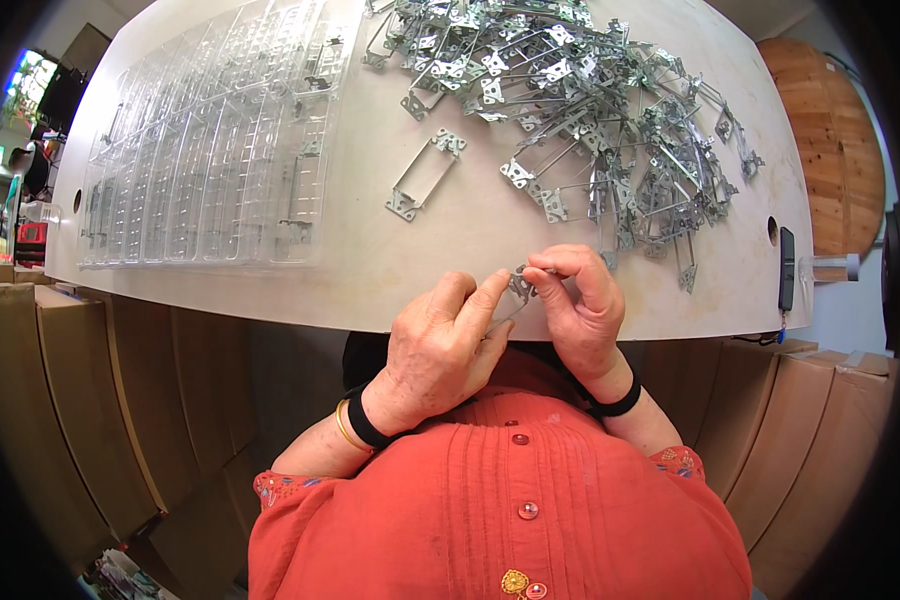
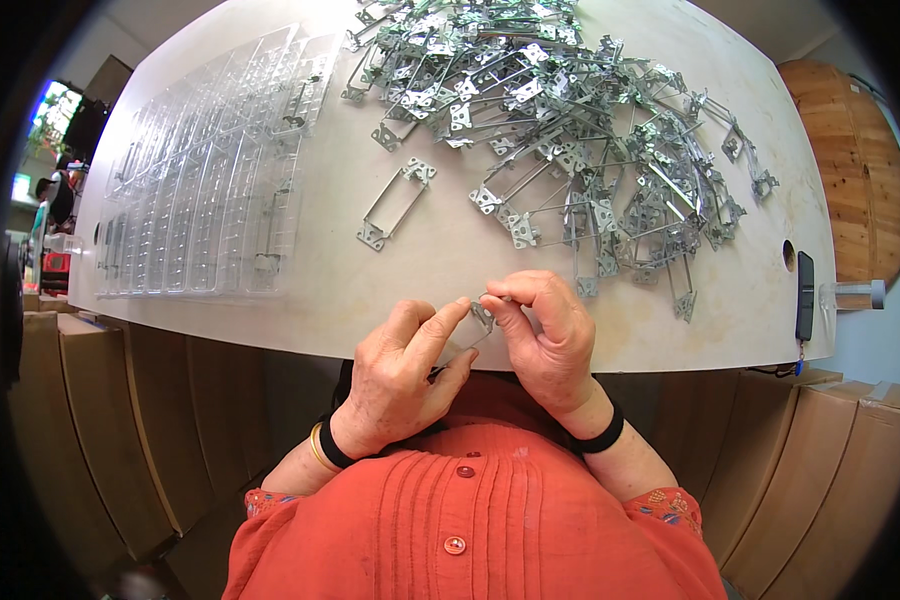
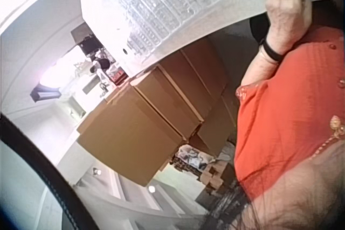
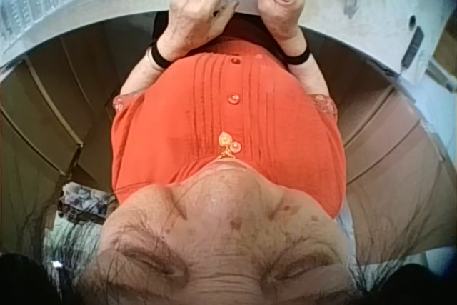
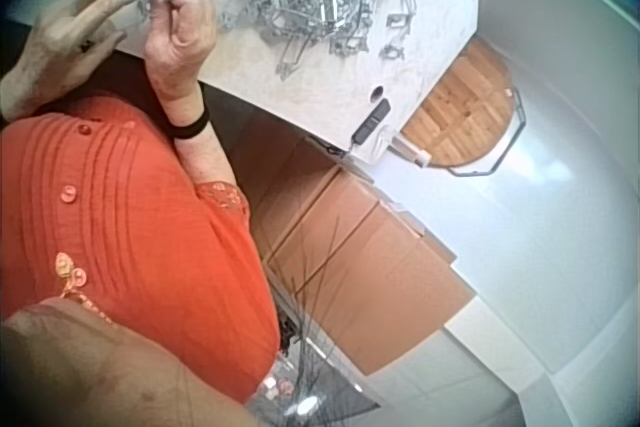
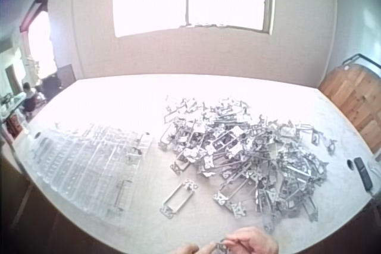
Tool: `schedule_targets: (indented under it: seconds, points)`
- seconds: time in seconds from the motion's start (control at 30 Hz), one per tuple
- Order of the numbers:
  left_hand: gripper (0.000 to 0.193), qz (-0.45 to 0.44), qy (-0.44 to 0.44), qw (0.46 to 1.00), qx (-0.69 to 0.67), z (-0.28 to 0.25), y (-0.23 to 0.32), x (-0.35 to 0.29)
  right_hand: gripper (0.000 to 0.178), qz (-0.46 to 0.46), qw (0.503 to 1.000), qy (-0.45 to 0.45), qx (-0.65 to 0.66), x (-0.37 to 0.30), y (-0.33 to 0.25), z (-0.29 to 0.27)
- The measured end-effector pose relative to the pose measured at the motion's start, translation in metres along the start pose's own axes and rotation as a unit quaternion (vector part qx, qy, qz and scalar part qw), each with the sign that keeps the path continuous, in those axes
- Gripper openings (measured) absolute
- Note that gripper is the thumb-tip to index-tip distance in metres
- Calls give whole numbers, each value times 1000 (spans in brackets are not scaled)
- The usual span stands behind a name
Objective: The person picks up small metal brackets and screws from a pile on a table and inserts them into a clear plastic organizer tray. The person handles the items one at a time, placing each bracket into a specific slot in the tray.
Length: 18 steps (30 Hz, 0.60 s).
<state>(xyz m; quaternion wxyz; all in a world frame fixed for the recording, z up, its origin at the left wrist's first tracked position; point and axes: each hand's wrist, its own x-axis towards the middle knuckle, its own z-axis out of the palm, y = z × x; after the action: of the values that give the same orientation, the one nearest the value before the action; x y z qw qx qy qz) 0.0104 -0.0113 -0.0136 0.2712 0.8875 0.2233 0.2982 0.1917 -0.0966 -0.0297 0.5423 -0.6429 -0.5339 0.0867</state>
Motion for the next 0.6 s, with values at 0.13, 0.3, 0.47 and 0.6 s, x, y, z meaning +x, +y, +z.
schedule_targets:
  seconds: [0.13,0.3,0.47,0.6]
  points:
    - [58,-1,2,1000,0,0,0,0,17,13,1000,-5,4,-1,0,0]
    - [58,2,7,1000,-4,0,0,1,17,-6,1000,-12,-16,4,-5,-1]
    - [58,2,7,1000,-2,0,0,0,19,-6,1000,-15,-22,5,-6,-1]
    - [58,-2,5,1000,1,0,1,0,20,1,1000,-20,-11,3,-3,-2]
